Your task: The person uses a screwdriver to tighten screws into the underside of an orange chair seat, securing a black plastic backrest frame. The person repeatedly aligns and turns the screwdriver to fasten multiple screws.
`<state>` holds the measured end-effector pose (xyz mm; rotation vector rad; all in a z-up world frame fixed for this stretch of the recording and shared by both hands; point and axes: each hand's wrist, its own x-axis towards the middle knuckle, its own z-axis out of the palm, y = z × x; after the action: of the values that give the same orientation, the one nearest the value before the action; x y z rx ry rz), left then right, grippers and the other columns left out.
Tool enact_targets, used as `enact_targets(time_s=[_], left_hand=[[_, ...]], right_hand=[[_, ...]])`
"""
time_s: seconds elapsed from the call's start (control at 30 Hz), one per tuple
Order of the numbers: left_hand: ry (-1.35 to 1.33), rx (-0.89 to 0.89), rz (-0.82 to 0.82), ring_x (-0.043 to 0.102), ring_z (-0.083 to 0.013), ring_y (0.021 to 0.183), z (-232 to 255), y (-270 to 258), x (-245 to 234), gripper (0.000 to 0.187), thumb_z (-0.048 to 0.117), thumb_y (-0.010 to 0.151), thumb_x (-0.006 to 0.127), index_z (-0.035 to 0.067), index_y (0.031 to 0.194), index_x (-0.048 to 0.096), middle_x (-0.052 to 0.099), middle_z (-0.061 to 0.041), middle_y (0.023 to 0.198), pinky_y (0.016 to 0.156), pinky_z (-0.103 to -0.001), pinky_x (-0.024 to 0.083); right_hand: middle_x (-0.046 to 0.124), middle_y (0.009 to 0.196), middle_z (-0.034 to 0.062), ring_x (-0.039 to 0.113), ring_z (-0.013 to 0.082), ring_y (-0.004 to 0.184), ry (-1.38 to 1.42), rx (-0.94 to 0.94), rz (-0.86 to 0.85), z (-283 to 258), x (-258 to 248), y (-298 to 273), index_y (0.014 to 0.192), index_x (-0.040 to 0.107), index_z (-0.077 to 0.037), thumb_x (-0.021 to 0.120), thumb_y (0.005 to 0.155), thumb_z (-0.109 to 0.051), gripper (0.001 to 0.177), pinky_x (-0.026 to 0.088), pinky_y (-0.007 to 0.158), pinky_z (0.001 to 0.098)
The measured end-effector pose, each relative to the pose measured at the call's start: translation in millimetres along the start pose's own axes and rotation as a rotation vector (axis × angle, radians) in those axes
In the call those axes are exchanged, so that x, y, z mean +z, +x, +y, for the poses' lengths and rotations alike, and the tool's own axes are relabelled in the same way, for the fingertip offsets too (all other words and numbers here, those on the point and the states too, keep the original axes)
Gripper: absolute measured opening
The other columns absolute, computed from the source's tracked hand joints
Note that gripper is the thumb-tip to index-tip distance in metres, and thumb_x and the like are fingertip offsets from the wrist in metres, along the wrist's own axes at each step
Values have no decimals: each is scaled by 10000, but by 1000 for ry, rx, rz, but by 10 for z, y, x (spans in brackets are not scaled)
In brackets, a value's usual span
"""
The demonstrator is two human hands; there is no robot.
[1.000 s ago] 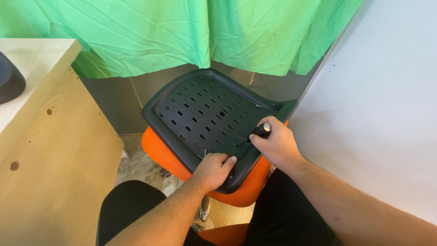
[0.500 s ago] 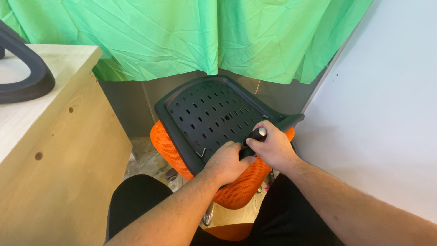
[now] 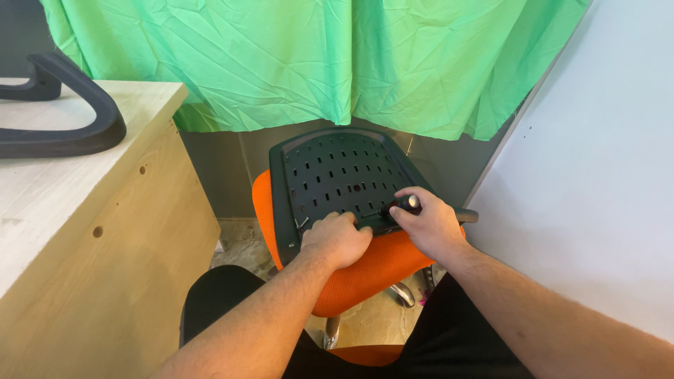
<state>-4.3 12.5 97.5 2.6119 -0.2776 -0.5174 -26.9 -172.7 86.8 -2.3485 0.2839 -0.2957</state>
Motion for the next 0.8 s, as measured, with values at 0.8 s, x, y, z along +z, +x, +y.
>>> enact_targets(time_s=[0.8], left_hand=[[76,319,172,552,-221,1281,264,273,351,419,89,904,574,227,1289,663,615,5,1349,1108,-424,398]], right_hand=[[728,1025,98,703,240,935,-75,150,-91,17,-172,-125,1310,633,-217,678,918,-277,399,546,874,383]])
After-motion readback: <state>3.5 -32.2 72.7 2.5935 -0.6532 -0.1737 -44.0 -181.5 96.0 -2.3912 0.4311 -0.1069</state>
